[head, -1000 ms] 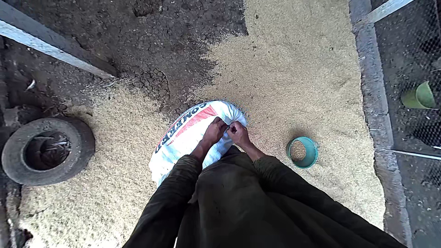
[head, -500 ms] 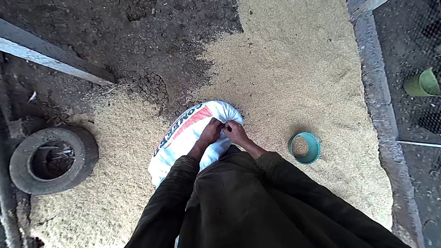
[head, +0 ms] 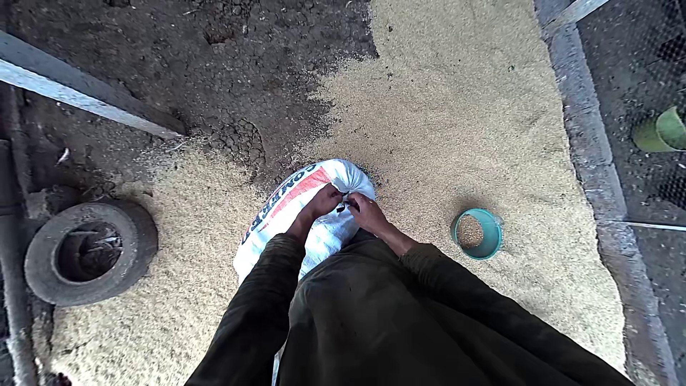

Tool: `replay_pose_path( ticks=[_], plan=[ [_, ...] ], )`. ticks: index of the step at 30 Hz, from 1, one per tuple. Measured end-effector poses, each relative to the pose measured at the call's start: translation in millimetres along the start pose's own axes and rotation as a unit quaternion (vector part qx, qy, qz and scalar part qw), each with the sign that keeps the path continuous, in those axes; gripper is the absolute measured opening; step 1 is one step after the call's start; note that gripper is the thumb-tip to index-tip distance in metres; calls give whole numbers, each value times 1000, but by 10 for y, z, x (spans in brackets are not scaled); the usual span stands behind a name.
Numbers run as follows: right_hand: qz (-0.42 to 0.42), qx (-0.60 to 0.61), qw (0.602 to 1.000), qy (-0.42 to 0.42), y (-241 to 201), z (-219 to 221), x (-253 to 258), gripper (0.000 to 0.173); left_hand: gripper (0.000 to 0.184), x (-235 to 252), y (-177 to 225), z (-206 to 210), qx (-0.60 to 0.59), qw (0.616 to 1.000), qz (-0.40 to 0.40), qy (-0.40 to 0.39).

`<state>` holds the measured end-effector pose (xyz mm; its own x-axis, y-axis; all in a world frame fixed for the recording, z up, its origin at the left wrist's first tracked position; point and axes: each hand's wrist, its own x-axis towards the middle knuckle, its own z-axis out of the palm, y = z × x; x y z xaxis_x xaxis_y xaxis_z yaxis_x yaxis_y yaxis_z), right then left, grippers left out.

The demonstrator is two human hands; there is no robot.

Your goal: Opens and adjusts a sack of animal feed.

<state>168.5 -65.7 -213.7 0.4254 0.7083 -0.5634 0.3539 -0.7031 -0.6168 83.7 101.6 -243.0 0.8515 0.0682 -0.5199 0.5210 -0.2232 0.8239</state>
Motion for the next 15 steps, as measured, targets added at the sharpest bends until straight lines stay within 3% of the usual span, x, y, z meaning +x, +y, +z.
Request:
replay_pose_path(
  ticks=[5,12,15],
  plan=[
    [-17,42,999,8,-46,-137,-15,32,21,-76,185,-263,73,996,50,-24],
    [-3,63,997,-40,-210,-386,15,34,26,148,304,-649,213,972,23,-95],
    [-4,68,997,-48,-203,-450,14,34,22,128,705,-851,147,988,15,-46]
  ],
)
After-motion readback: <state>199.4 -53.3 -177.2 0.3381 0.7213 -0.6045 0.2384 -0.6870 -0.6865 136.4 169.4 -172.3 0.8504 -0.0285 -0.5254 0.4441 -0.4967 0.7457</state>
